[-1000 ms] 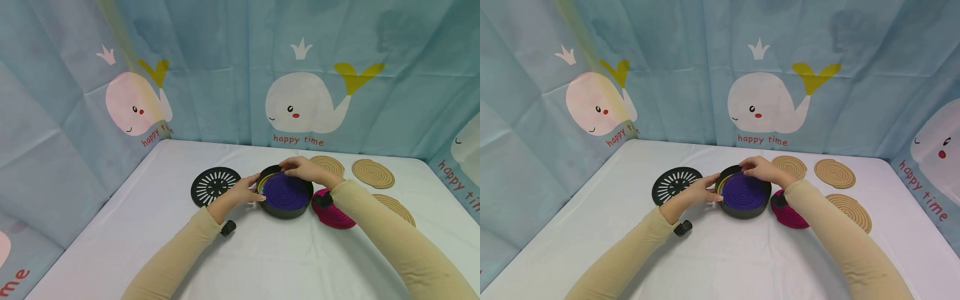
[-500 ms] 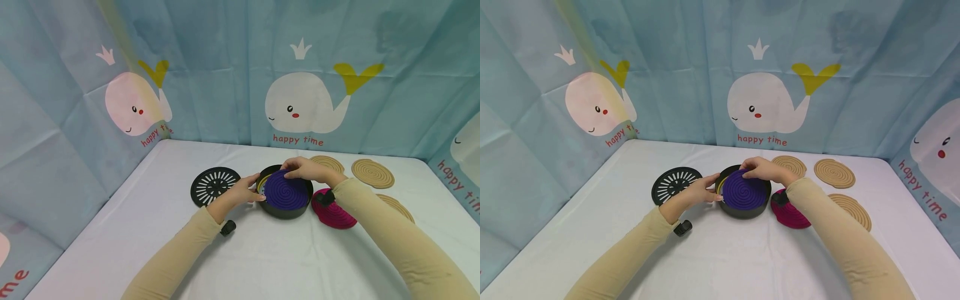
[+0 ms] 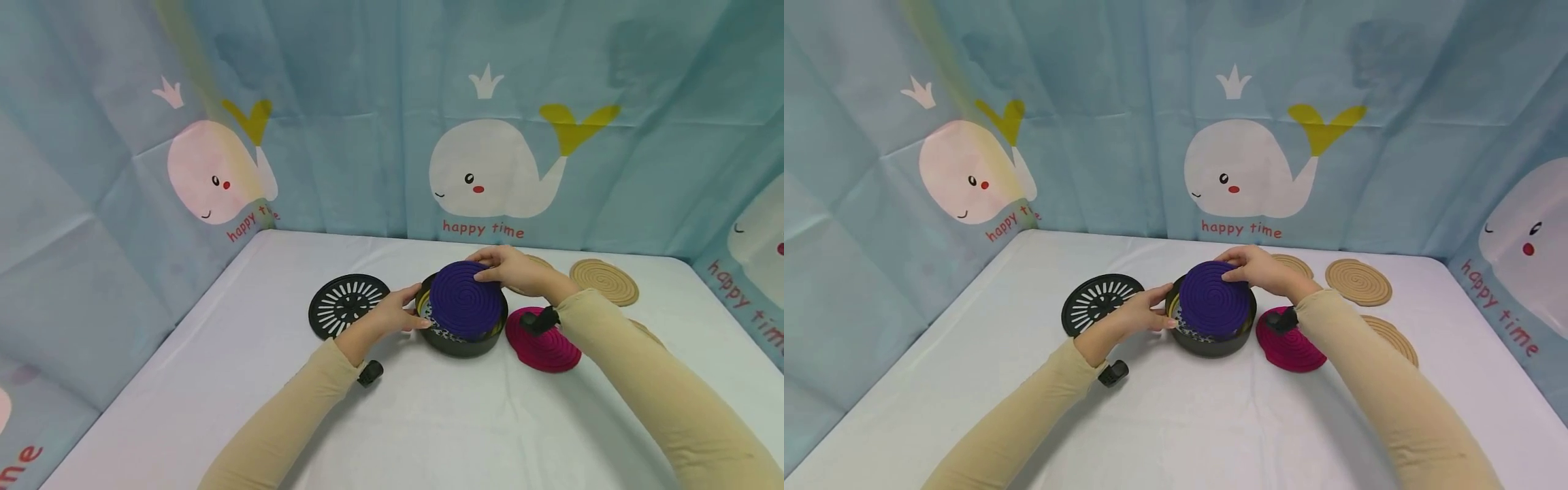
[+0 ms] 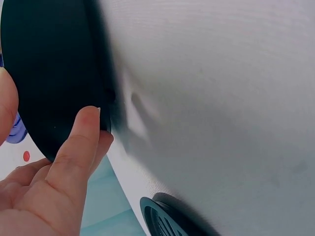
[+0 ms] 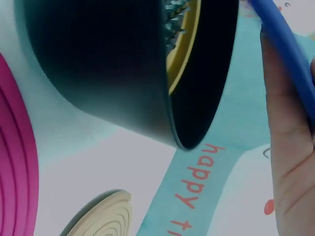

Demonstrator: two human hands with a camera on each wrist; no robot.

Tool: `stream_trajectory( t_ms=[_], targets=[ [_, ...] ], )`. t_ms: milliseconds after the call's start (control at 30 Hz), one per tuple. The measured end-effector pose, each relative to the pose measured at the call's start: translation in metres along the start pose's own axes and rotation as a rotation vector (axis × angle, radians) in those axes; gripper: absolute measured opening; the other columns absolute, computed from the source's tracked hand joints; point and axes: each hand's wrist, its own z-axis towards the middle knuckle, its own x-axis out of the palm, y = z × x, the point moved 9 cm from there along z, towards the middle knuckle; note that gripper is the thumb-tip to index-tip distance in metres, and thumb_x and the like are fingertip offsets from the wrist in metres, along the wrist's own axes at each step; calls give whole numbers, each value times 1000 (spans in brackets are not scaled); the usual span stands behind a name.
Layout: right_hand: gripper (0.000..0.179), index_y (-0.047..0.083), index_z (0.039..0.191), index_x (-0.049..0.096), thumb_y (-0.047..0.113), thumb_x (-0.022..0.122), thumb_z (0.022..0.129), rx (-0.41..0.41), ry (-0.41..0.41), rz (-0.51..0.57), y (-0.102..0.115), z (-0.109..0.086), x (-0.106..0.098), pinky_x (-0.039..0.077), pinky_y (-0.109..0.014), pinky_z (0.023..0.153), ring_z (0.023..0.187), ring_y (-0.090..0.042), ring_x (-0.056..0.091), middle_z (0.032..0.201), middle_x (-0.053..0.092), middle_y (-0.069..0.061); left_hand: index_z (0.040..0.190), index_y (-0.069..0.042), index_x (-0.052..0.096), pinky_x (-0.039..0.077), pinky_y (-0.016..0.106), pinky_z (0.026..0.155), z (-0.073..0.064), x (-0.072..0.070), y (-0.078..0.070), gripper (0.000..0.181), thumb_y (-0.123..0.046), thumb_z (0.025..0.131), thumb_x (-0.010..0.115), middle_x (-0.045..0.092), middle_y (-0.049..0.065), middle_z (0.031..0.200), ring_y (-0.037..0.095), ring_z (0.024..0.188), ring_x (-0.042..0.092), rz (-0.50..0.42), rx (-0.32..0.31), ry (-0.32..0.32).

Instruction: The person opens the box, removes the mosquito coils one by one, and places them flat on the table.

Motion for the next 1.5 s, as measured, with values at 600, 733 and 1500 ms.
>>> stream_trajectory(
  t_ms=[600, 733, 1500],
  targets=[
    [51, -14, 143, 31, -3, 52, 98, 48, -301, 249, -2, -54, -43, 56, -24, 71, 81, -5, 67, 92, 68, 10, 156, -13, 24, 49, 43, 95, 1, -5, -3, 85, -1, 87, 72, 21, 14, 159, 34, 135, 40, 8, 11, -21],
    [41, -6, 136, 39, -2, 53, 98, 23, -337, 339, -6, -69, -51, 56, -25, 69, 80, -6, 68, 92, 69, 11, 155, -13, 25, 49, 44, 95, 0, -4, -3, 83, 0, 87, 71, 21, 14, 159, 34, 135, 40, 1, 11, -17],
    [33, 19, 107, 67, -9, 52, 96, -98, -371, 726, -30, -137, -87, 57, -26, 63, 77, -15, 70, 97, 71, -3, 156, -15, 25, 49, 44, 95, 3, -3, 0, 83, -3, 87, 72, 22, 12, 159, 33, 135, 40, 6, 1, -14]
  ],
)
